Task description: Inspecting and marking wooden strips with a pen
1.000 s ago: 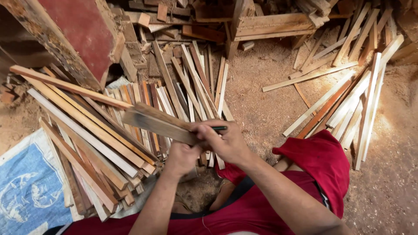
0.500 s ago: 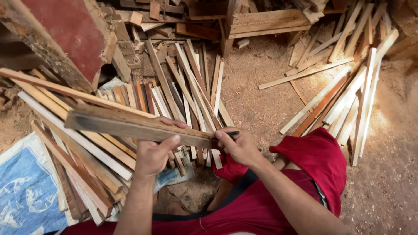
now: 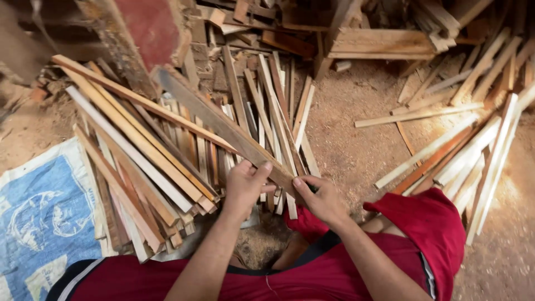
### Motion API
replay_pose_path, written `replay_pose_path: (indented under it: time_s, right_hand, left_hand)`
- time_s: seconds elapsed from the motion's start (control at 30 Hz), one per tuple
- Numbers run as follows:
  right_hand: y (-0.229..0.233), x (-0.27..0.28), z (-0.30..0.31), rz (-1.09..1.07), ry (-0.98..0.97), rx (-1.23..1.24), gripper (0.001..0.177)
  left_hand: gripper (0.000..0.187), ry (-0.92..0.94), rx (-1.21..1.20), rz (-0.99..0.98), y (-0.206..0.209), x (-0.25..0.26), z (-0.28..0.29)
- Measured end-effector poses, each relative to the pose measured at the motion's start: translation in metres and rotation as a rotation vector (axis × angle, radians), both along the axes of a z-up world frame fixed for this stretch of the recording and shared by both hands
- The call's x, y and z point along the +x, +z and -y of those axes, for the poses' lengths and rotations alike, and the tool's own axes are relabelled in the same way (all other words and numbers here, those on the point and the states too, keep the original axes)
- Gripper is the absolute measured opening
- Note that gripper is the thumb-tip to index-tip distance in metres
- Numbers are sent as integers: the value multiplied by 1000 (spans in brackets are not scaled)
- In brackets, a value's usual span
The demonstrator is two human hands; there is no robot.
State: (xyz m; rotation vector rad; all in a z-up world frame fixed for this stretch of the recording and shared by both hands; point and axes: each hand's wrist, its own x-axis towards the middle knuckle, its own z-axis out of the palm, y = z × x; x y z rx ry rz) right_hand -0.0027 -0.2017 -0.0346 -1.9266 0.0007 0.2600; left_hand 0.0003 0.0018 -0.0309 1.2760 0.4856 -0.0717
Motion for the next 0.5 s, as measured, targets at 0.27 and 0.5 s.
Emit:
replay_pose_path:
  time_s: [0.27, 0.5]
  right_hand:
    - [-8, 6, -58, 155, 22, -56, 22]
    - [19, 0, -161, 15, 268, 70, 28]
  left_hand:
    - [54, 205, 319, -77, 42, -17, -36]
    - [8, 632, 532, 33, 71, -27, -92]
